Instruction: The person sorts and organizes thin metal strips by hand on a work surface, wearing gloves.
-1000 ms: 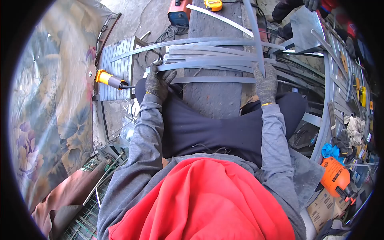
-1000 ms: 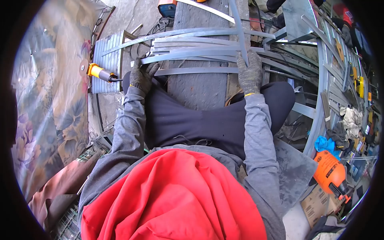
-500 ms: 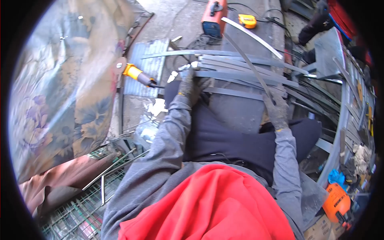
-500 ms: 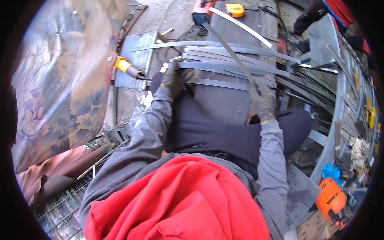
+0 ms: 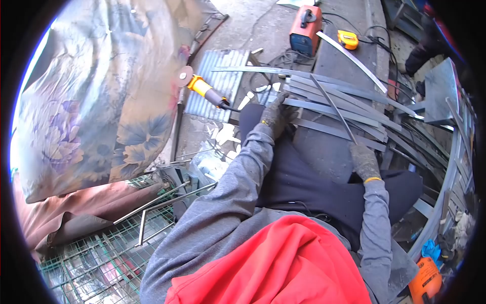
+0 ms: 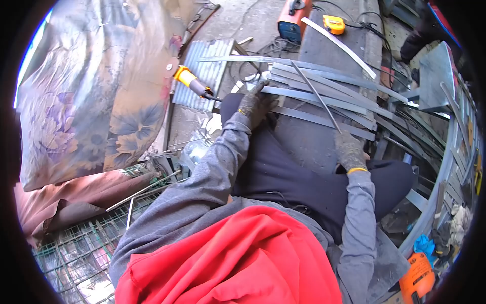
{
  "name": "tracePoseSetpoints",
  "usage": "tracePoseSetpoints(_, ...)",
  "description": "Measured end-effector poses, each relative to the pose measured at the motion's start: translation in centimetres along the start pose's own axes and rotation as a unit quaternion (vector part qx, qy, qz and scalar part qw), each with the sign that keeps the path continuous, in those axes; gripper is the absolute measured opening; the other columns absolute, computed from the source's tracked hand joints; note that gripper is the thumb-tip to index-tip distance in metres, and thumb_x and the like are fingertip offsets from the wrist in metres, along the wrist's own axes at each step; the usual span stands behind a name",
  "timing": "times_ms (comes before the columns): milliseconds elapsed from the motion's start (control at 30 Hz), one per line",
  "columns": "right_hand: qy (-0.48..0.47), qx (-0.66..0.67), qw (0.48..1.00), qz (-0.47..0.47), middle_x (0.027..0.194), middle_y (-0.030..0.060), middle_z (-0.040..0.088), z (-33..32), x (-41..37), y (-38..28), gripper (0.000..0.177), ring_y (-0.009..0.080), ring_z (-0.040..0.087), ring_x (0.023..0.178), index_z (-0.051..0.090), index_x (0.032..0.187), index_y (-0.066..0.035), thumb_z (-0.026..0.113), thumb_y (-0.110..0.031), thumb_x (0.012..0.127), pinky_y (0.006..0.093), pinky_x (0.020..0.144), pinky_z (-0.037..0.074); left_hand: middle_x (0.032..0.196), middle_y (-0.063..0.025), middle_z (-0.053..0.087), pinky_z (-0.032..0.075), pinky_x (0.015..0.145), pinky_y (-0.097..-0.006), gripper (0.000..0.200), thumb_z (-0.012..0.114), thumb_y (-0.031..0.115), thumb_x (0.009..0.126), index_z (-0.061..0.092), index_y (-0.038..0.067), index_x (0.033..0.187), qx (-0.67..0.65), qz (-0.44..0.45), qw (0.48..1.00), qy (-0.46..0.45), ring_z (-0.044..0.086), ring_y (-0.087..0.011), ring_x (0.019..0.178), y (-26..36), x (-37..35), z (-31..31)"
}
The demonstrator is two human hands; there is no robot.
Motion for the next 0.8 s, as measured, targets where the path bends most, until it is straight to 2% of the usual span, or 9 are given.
tracePoseSetpoints(100,-0.072,0.045,0.996,0.035,0.126,0.0262,0.064,-1.4,-0.8,-2.6,0.046,0.0461,0.058,0.118,0.061,0.13,-0.013,0.051,-0.044,0.097,0.0517,0.1,0.045,0.117,-0.0071,0.066,0.053,0.092,-0.0409,0.045,0.065,0.029,0.096,0.057,0.013,0.137,0.025,0.0,1.0,-0.003,0.065,-0.0242,0.104,-0.4,0.0,-0.4)
tracePoseSetpoints(133,-0.066,0.047,0.995,0.05,0.125,0.0256,0.064,-1.5,-0.9,-2.5,0.046,0.0461,0.058,0.118,0.061,0.131,-0.014,0.051,-0.043,0.096,0.0516,0.099,0.046,0.126,-0.0093,0.061,0.047,0.106,-0.047,0.041,0.063,0.032,0.098,0.055,0.012,0.132,0.06,-0.014,0.998,0.0,0.06,-0.0294,0.118,-0.3,0.1,-0.6)
tracePoseSetpoints(233,-0.063,0.021,0.996,0.057,0.124,0.0248,0.065,-1.3,-0.5,0.0,0.048,0.0456,0.058,0.118,0.061,0.131,-0.013,0.055,-0.044,0.095,0.0501,0.1,0.046,0.112,-0.0029,0.067,0.05,0.096,-0.0427,0.037,0.062,0.03,0.098,0.056,0.019,0.133,0.053,-0.009,0.999,0.0,0.063,-0.0227,0.109,-0.3,-0.5,0.3)
tracePoseSetpoints(300,-0.011,0.06,0.998,-0.007,0.122,0.0256,0.065,-0.7,-0.1,0.1,0.051,0.0454,0.059,0.117,0.062,0.13,-0.011,0.059,-0.045,0.093,0.0485,0.099,0.046,0.113,-0.0041,0.067,0.051,0.095,-0.0428,0.036,0.062,0.029,0.099,0.056,0.023,0.133,0.05,0.005,0.998,-0.027,0.065,-0.0231,0.106,-0.5,0.2,-0.8)
tracePoseSetpoints(367,0.022,0.048,0.997,-0.054,0.12,0.0243,0.067,-0.9,-0.1,-0.2,0.056,0.0425,0.061,0.116,0.061,0.133,-0.009,0.067,-0.044,0.089,0.0462,0.099,0.047,0.114,-0.0058,0.067,0.052,0.094,-0.0435,0.035,0.062,0.029,0.099,0.057,0.019,0.132,0.038,0.003,0.999,-0.037,0.066,-0.0255,0.104,-0.4,0.0,-0.5)
tracePoseSetpoints(433,-0.054,0.094,0.994,0.008,0.131,0.0238,0.062,-1.0,-0.1,-0.3,0.061,0.0417,0.057,0.124,0.056,0.138,-0.011,0.066,-0.044,0.088,0.0468,0.107,0.042,0.116,-0.0101,0.066,0.053,0.097,-0.0464,0.037,0.062,0.032,0.1,0.059,0.01,0.129,0.062,-0.02,0.998,0.021,0.065,-0.0295,0.106,-0.8,0.5,-0.8)
tracePoseSetpoints(700,-0.06,0.082,0.994,0.037,0.131,0.0246,0.062,-1.2,0.1,-0.5,0.061,0.0426,0.057,0.123,0.055,0.139,-0.014,0.071,-0.039,0.086,0.0477,0.105,0.045,0.11,-0.012,0.066,0.054,0.094,-0.0462,0.04,0.064,0.035,0.098,0.06,0.007,0.125,0.09,-0.003,0.996,0.021,0.066,-0.0293,0.105,-0.8,0.1,-0.2)
tracePoseSetpoints(767,-0.051,0.099,0.994,-0.023,0.128,0.0235,0.063,-1.1,0.3,-0.2,0.058,0.0432,0.058,0.12,0.057,0.136,-0.013,0.07,-0.038,0.086,0.0483,0.103,0.045,0.11,-0.0124,0.066,0.053,0.095,-0.0466,0.045,0.068,0.039,0.095,0.06,0.005,0.123,0.094,-0.015,0.995,0.022,0.065,-0.0302,0.106,-0.8,0.5,-0.7)
tracePoseSetpoints(800,-0.058,0.08,0.995,-0.011,0.129,0.025,0.062,-1.3,0.4,-0.4,0.059,0.0424,0.058,0.121,0.056,0.135,-0.007,0.071,-0.039,0.087,0.0456,0.102,0.046,0.11,-0.0133,0.066,0.053,0.095,-0.0466,0.049,0.07,0.042,0.092,0.06,0.005,0.124,0.091,-0.017,0.996,0.019,0.065,-0.0303,0.108,-1.0,0.9,-1.0)
Point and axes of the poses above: each hand's wrist, its own x-axis towards the middle knuckle, its own z-axis out of the palm, y = z × x, the point moved 3 cm from there along x, towards the middle knuckle
